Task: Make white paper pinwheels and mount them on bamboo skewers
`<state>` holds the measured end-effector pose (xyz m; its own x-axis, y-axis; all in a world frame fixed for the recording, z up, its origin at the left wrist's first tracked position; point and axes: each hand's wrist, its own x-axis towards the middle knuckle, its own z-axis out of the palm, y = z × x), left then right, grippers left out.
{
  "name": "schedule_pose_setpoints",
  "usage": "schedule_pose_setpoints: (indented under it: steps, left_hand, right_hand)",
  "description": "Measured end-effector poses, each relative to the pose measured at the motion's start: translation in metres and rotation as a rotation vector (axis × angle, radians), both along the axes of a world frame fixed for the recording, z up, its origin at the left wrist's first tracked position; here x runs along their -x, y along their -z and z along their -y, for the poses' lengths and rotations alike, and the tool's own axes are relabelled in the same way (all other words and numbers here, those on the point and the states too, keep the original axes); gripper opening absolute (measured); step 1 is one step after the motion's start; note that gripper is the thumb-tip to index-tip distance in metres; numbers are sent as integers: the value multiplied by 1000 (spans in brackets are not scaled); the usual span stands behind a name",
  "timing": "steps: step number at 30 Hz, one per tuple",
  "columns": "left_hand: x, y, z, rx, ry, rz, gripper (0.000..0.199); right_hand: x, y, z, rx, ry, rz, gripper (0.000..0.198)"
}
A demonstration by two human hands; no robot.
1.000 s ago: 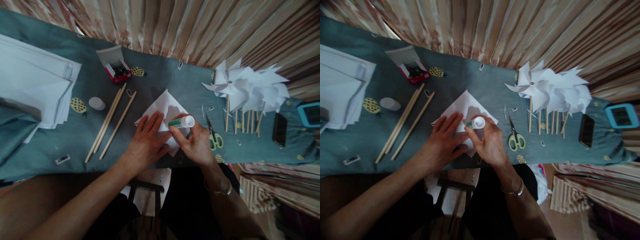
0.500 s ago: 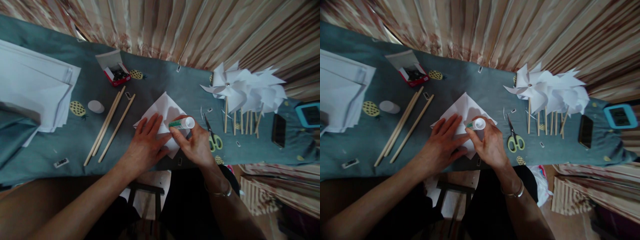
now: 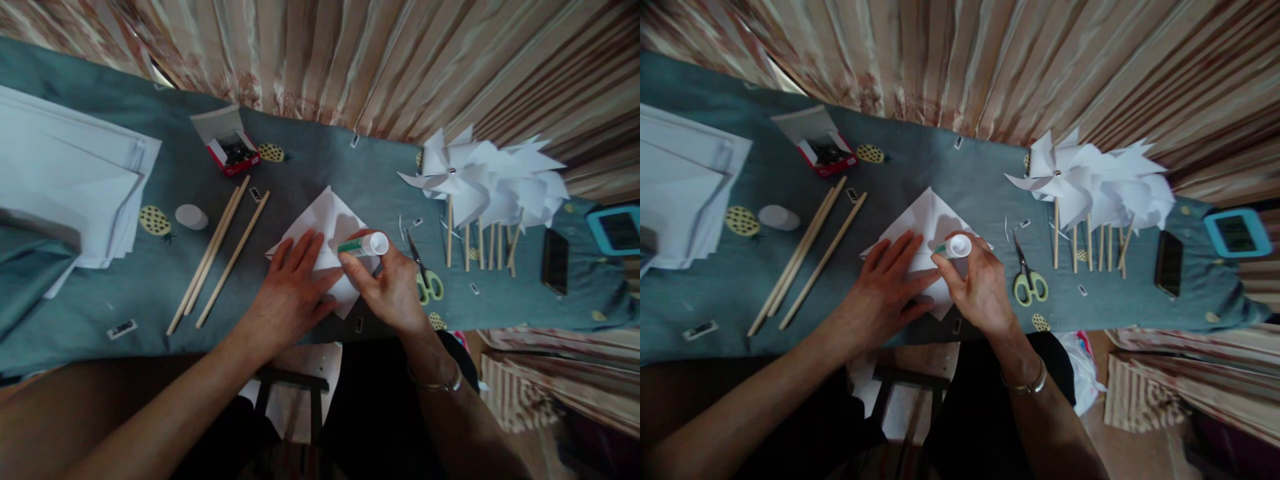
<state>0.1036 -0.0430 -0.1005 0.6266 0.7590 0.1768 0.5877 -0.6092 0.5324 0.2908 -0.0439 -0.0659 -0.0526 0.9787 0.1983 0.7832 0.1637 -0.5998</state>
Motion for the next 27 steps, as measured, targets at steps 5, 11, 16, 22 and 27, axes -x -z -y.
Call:
schedule_pose_setpoints:
  steps: [5, 11, 16, 22, 27]
  left_hand:
    - [0, -1, 0, 11, 5, -6, 53]
    - [0, 0, -1, 5, 3, -19, 53]
    - [0, 0, 0, 4, 0, -13, 54]
    - [0, -1, 0, 15, -1, -8, 51]
    - [-1, -1, 0, 13, -6, -11, 50]
  right_hand:
    - [0, 2, -2, -1, 5, -10, 18]
    - [1, 3, -3, -18, 17, -6, 22]
    - [2, 3, -5, -19, 25, -4, 23]
    - [4, 2, -7, -1, 37, 5, 24]
    - [5, 1, -7, 20, 44, 10, 22]
